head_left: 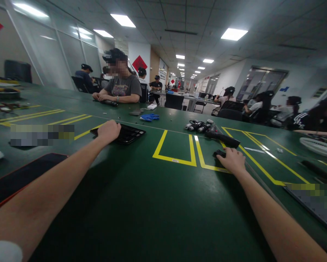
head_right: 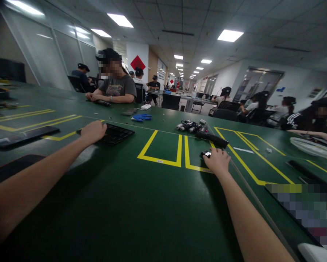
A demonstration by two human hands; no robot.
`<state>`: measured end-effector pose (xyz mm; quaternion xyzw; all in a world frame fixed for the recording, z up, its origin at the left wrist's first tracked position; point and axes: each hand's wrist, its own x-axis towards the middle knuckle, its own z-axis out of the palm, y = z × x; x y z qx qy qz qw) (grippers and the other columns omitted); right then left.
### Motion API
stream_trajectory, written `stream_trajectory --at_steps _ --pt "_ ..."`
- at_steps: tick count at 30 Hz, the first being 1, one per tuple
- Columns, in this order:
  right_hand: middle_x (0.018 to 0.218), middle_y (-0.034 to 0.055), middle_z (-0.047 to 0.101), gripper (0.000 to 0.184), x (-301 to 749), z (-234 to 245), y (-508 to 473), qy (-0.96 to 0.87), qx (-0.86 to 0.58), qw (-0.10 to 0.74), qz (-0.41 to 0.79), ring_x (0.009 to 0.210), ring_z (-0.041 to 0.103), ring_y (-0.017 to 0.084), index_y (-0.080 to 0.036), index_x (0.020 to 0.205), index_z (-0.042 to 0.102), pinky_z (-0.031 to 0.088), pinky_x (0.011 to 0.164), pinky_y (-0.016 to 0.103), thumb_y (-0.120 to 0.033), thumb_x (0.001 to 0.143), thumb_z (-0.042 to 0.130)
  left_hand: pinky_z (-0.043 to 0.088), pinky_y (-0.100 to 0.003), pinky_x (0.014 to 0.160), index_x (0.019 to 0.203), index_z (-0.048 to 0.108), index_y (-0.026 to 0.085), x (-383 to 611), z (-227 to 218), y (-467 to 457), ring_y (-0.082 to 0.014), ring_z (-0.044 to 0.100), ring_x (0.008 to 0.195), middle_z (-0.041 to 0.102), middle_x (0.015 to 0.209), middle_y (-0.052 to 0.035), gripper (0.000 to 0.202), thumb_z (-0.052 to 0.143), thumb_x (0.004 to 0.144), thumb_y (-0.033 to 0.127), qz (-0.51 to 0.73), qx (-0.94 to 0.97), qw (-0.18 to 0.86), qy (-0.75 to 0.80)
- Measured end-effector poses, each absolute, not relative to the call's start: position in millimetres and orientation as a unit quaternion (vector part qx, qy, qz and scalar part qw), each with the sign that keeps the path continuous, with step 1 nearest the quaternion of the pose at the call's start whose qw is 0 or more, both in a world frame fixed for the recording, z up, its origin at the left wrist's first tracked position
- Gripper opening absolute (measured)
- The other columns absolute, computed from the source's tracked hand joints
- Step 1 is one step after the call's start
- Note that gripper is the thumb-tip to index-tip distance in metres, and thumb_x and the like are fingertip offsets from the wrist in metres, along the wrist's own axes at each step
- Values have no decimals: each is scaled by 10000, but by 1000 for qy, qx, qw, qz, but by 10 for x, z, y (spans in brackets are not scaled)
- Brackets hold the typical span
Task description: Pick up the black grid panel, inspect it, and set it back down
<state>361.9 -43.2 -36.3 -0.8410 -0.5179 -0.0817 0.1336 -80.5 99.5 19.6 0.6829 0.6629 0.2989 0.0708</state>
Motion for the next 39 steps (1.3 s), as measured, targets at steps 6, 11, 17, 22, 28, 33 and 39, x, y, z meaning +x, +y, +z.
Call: stream_trajectory --at_steps 6,11,17,22,28,33,39 --pt "1334 116 435 517 2866 -301 -423 -651 -744 136 -66 1244 346 271 -145 1281 414 240 1035 471 -419 844 378 378 -268 943 1102 515 123 -63 -128 712 -169 531 1043 599 1079 -65 374 350 780 29 290 815 66 497" --pt "1477 -3 214 563 2345 -407 -572 -789 -608 62 59 1350 162 288 -320 1384 236 111 1060 565 -548 871 193 339 -345 998 1023 594 182 288 -466 627 -200 499 1142 574 1206 -60 386 415 730 5 192 892 149 382" --pt "1458 37 265 584 2460 -301 -547 -793 -600 83 58 1330 216 307 -267 1382 270 168 1049 559 -539 879 153 220 -415 1066 1041 596 134 251 -341 391 -255 347 1271 510 1279 -126 263 450 823 130 244 899 134 337" --pt "1455 79 270 553 3139 -283 -441 -621 -765 80 -147 1327 183 347 -241 1378 285 124 1026 599 -473 877 249 313 -391 1021 1156 545 190 325 -228 -380 -214 420 1219 519 1275 -89 318 451 862 266 135 963 166 162" --pt "1251 157 501 551 3580 -451 -482 -529 -844 38 -78 1142 426 349 -201 1286 426 369 877 511 -499 859 247 342 -374 996 1141 549 183 400 -149 -748 -215 460 1171 522 1258 -96 306 433 866 251 87 973 172 125" --pt "1193 148 528 484 3573 -483 -470 -524 -846 45 -84 1088 451 338 -201 1269 442 420 805 420 -411 856 302 421 -363 853 982 610 181 418 -160 -373 -225 549 947 604 1024 -100 257 384 873 237 158 963 106 191" --pt "1198 166 524 484 3607 -510 -447 -526 -844 54 -92 1082 449 338 -198 1260 449 416 802 430 -413 854 295 430 -310 755 876 572 143 315 -233 405 -216 542 870 551 955 -112 206 502 816 327 207 863 40 459"
